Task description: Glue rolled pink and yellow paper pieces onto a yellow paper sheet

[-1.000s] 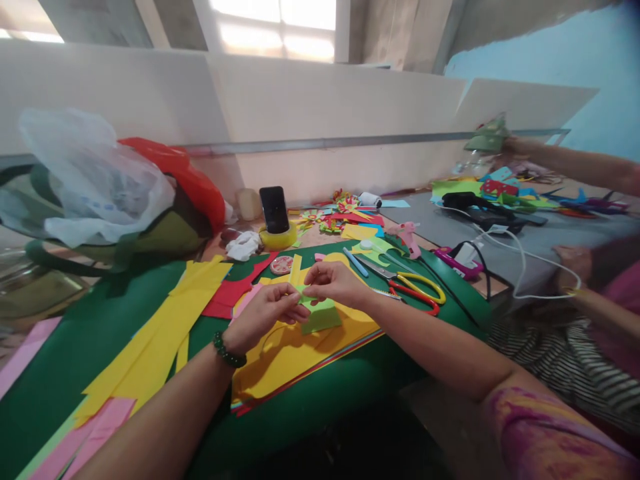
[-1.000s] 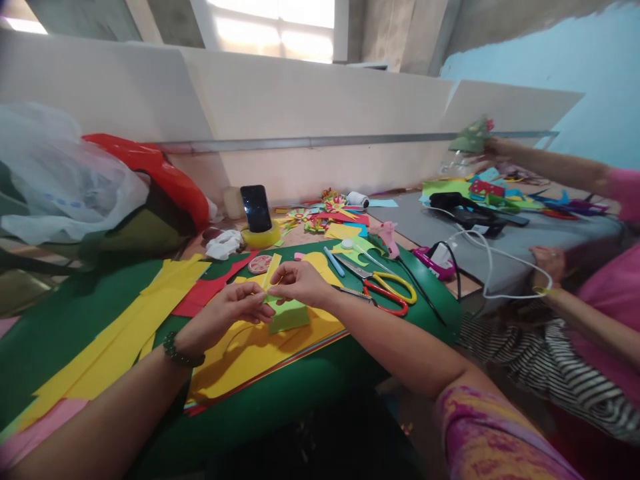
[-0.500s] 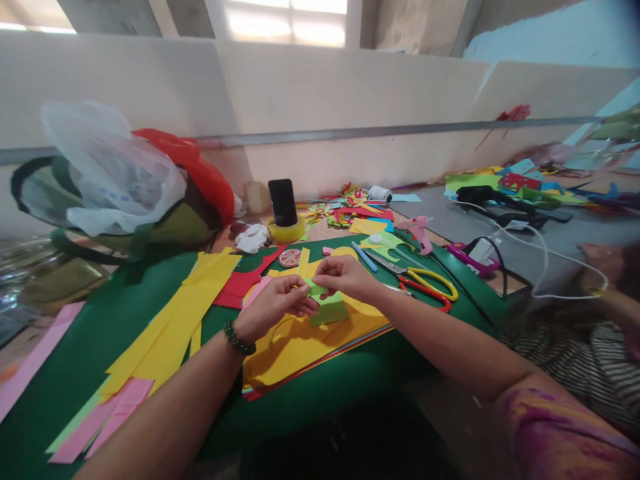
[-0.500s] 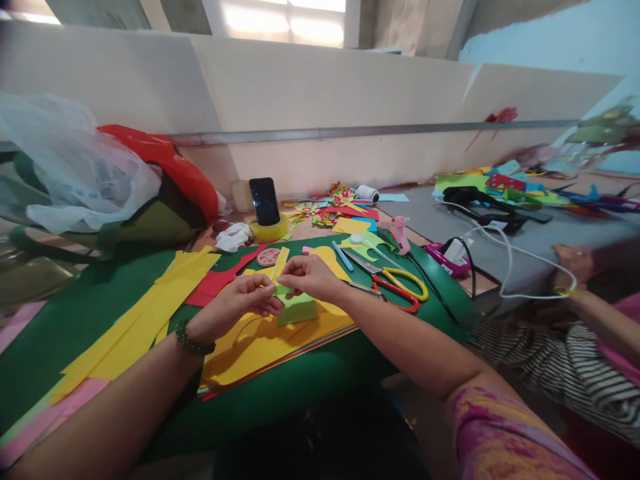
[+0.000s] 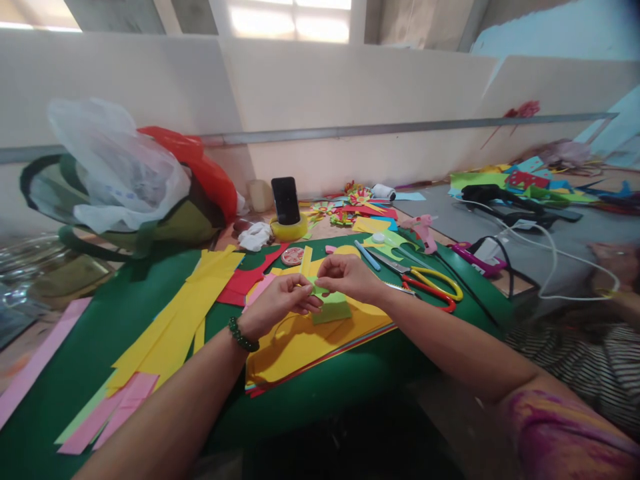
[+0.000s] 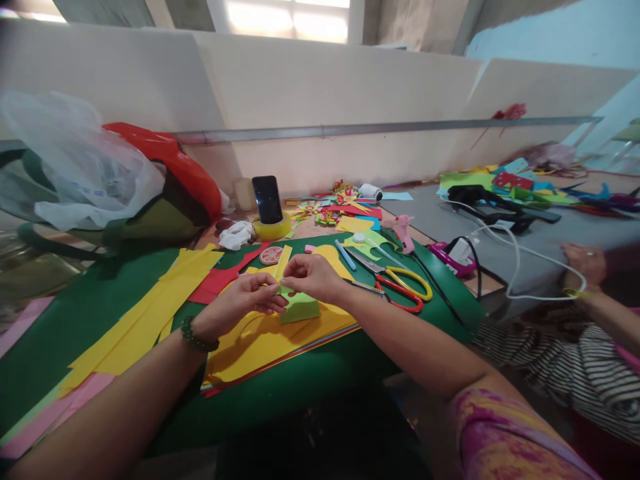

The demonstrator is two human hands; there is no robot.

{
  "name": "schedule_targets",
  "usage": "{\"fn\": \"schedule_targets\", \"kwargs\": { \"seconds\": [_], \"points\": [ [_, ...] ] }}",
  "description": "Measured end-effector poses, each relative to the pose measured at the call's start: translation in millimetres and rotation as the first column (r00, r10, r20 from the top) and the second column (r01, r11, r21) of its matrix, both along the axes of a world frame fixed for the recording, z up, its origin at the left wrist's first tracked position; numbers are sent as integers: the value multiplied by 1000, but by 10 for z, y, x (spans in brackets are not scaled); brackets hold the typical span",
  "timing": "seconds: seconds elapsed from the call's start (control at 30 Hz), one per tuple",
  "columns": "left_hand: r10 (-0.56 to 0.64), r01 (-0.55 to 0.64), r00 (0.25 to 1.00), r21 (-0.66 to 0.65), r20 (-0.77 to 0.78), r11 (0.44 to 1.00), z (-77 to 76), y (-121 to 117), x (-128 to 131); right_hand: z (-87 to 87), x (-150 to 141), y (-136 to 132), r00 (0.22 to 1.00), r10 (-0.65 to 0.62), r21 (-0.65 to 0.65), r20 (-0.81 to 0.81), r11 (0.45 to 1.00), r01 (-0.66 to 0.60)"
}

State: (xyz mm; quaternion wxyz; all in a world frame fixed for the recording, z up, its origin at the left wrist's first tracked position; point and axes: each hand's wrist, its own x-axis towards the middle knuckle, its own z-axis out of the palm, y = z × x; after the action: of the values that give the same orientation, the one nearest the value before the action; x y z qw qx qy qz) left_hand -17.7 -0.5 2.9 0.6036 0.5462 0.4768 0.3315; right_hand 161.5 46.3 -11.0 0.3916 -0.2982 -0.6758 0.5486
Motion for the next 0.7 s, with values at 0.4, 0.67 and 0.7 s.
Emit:
{"fn": "schedule_targets", "kwargs": {
  "seconds": [0.4, 0.67, 0.7],
  "points": [
    [34, -35, 998, 26, 54, 999, 1, 20, -6, 26, 48, 16, 998, 69, 22, 15, 997, -69],
    [69, -72, 997, 54, 39, 996, 14, 13, 3, -33, 36, 32, 999, 16, 91, 36, 996, -20],
    [71, -73, 997, 59, 31, 996, 10, 16, 2, -45, 30, 29, 999, 0, 112, 45, 994, -5]
  ]
}}
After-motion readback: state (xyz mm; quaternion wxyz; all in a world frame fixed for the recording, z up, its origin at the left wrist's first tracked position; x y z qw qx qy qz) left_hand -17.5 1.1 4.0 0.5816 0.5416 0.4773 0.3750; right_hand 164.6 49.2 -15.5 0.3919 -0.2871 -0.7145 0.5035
